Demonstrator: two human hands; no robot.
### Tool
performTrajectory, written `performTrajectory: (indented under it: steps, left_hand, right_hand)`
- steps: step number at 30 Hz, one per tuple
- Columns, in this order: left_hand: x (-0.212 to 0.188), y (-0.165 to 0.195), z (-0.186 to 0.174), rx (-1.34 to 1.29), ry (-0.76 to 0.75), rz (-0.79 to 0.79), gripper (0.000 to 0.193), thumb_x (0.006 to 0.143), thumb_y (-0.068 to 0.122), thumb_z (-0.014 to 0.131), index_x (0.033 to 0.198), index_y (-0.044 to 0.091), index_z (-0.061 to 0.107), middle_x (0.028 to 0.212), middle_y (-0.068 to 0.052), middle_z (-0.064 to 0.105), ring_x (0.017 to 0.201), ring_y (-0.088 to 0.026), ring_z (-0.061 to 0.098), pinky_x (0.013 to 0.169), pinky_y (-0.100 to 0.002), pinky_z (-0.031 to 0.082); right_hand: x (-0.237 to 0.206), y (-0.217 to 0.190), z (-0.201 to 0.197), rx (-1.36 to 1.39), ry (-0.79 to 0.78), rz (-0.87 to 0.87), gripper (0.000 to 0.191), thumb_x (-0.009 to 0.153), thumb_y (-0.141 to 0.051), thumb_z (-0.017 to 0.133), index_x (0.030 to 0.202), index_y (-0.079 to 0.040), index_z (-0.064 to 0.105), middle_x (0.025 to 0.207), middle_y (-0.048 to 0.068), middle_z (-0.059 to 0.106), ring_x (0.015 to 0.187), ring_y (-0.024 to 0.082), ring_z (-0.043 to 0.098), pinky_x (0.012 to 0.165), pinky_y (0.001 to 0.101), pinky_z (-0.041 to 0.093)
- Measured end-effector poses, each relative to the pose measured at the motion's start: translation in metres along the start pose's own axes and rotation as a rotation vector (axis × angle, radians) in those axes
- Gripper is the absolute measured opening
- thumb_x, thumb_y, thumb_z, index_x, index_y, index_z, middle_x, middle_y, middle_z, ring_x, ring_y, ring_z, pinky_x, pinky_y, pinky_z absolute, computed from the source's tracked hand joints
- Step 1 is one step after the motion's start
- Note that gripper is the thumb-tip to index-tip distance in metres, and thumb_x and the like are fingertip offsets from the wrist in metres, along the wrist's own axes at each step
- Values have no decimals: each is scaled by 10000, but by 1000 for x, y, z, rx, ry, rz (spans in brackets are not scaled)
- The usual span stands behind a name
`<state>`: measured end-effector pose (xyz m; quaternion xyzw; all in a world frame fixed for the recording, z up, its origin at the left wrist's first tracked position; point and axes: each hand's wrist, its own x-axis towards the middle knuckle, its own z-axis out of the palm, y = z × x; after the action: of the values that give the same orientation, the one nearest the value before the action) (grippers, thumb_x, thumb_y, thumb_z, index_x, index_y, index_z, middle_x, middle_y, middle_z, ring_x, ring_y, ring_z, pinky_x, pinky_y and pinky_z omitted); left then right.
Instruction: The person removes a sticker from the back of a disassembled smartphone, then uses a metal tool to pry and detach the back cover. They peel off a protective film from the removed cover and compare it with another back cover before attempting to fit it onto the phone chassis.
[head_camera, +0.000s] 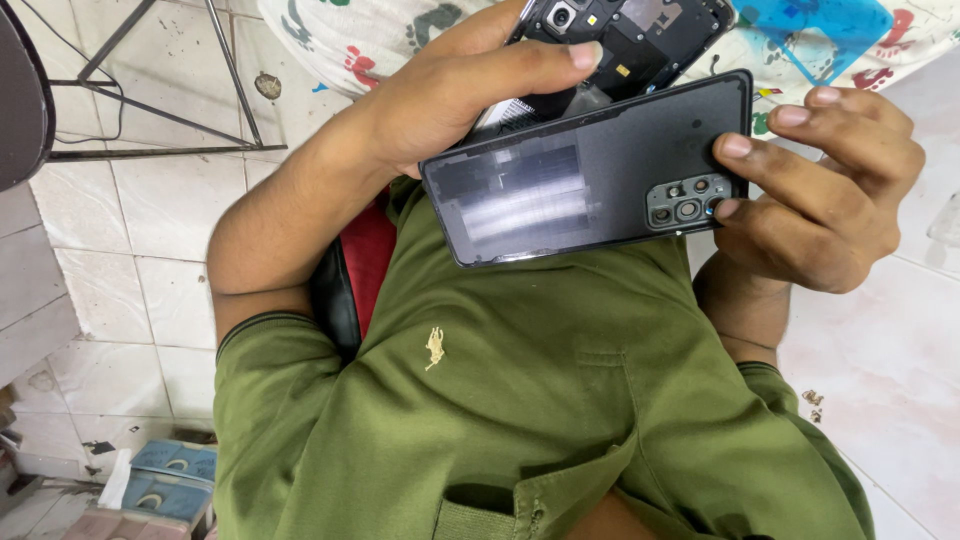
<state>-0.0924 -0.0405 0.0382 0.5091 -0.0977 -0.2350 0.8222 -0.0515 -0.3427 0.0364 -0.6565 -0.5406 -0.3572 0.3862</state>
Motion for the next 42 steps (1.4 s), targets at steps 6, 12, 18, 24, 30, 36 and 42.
performTrajectory:
  steps: [6, 12, 18, 24, 30, 36, 42]
  left_hand:
    - [-1, 1, 5, 203, -3, 103, 431, 1177, 335, 579, 1435, -7, 536, 1287, -67, 676, 1194, -127, 638, 1071, -290, 532]
    - [-3, 5, 9, 273, -59, 171, 394, 1191, 350, 539, 1385, 8, 570, 1243, -40, 679, 1168, -106, 625, 1056, -269, 511]
    - [-5, 7, 11, 292, -94, 222, 388, 1201, 337, 523, 1412, 16, 575, 1268, -49, 695, 1164, -109, 625, 1084, -268, 522]
    - [-10, 13, 15, 406, -53, 280, 394, 1179, 330, 490, 1408, 20, 572, 1220, -48, 722, 1111, -111, 659, 1038, -269, 542]
    - [-19, 18, 25, 538, 31, 299, 411, 1184, 374, 496, 1387, 20, 544, 1060, -54, 720, 970, -99, 702, 882, -255, 551]
    - [-29, 20, 35, 576, 41, 332, 414, 1196, 360, 455, 1412, 14, 526, 1022, -61, 725, 924, -104, 727, 833, -239, 558]
    - [-36, 25, 47, 711, 87, 268, 350, 1187, 322, 520, 1301, -4, 576, 771, -47, 630, 619, -107, 657, 577, -266, 461]
  right_hand:
    - [1, -2, -3, -7, 4, 13, 251, 771, -141, 798, 764, -53, 563, 809, 118, 778, 854, 360, 647, 763, 535, 545]
    - [6, -10, -2, -25, 32, 76, 265, 781, -176, 787, 782, -53, 552, 805, 108, 774, 832, 349, 639, 752, 521, 552]
    - [10, -20, -1, -42, 68, 158, 251, 788, -208, 764, 789, -78, 550, 801, 90, 760, 835, 340, 641, 764, 520, 555]
    - [6, -16, -4, -47, 80, 119, 242, 780, -176, 771, 781, -69, 555, 789, 86, 761, 820, 340, 643, 752, 520, 551]
    - [-5, -7, -9, -14, 70, 29, 259, 758, -118, 800, 784, -54, 550, 784, 107, 755, 813, 355, 633, 730, 521, 538]
    - [-15, -7, -11, 2, 89, 11, 226, 735, -95, 777, 771, -49, 559, 793, 126, 745, 817, 360, 632, 705, 530, 543]
    - [-18, -14, -6, -73, 89, -19, 255, 770, -165, 795, 787, -34, 577, 836, 134, 736, 848, 354, 610, 707, 515, 538]
